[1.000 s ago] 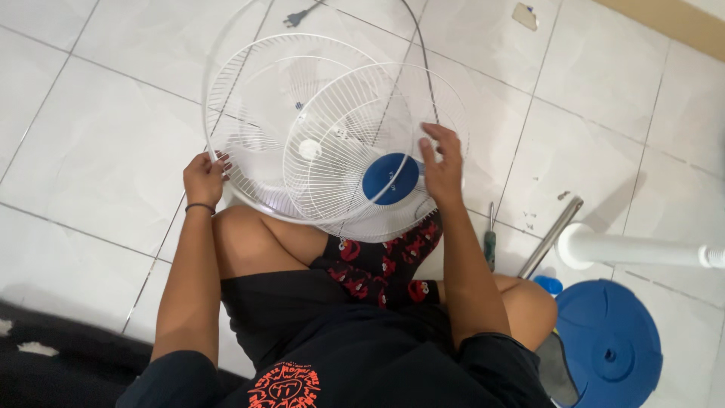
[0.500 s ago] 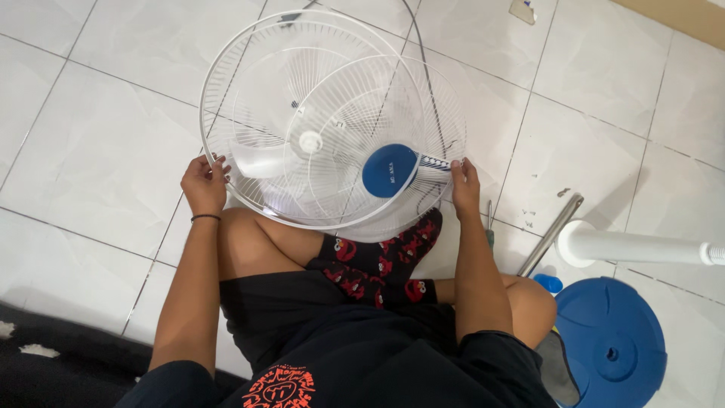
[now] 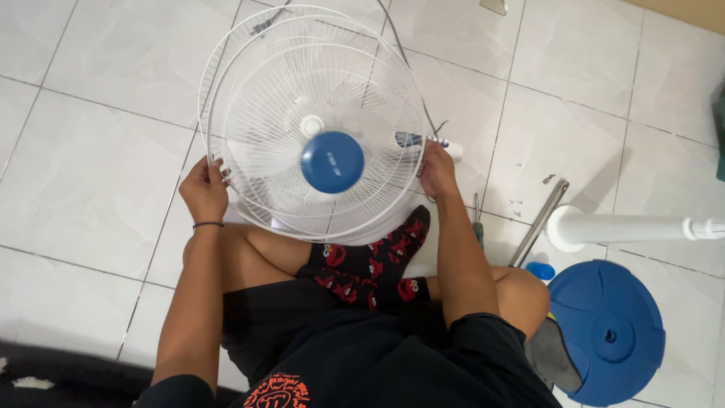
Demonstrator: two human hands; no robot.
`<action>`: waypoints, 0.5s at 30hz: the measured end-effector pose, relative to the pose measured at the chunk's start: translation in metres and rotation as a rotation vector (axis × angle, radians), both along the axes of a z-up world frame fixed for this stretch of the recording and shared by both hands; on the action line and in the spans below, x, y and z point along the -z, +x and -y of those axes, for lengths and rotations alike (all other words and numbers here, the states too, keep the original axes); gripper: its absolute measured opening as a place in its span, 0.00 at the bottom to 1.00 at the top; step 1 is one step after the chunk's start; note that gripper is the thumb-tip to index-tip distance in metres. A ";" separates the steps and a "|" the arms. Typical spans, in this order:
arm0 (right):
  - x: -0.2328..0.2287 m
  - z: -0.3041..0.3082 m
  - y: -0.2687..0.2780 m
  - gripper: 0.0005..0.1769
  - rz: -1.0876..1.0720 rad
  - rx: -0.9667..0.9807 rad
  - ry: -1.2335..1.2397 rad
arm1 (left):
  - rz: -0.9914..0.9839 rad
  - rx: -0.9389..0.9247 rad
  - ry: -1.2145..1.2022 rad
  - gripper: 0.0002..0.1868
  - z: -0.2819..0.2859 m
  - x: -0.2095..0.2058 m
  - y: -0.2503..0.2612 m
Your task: The person assembles a standing fan on a tiled floor. They use a screwdriver to attach the front grill to the fan head, wipe the grill and stand with a cloth, and insert the metal stand into the base.
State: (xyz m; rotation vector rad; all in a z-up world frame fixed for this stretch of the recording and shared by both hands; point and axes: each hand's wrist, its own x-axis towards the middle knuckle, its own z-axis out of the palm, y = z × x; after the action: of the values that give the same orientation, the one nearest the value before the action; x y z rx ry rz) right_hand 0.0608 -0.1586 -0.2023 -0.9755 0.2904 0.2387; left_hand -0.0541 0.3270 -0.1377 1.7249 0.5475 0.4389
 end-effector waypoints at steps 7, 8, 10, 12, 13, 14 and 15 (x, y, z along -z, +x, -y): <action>-0.022 -0.039 0.035 0.13 -0.077 0.115 0.003 | 0.014 -0.108 -0.086 0.14 0.011 0.006 -0.006; -0.025 -0.044 0.038 0.13 -0.074 0.122 -0.008 | 0.012 -0.136 -0.091 0.14 0.012 0.007 -0.006; -0.031 -0.049 0.041 0.13 -0.045 0.129 -0.053 | 0.010 -0.147 0.030 0.15 0.014 0.008 -0.006; -0.036 -0.049 0.041 0.16 -0.054 0.122 -0.007 | 0.046 -0.162 0.066 0.15 0.015 0.010 -0.003; -0.038 -0.046 0.039 0.20 -0.081 0.111 0.063 | 0.081 -0.171 0.043 0.15 0.017 0.012 -0.003; -0.039 -0.044 0.038 0.23 -0.107 0.100 0.133 | 0.116 -0.180 0.020 0.15 0.018 0.014 -0.002; -0.040 -0.043 0.036 0.23 -0.091 0.065 0.110 | 0.115 -0.199 0.029 0.15 0.019 0.016 -0.001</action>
State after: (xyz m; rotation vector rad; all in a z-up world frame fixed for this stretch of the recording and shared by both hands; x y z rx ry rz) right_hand 0.0971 -0.1155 -0.1626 -0.8461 0.3874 0.2376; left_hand -0.0551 0.3078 -0.1533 1.6674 0.6347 0.6861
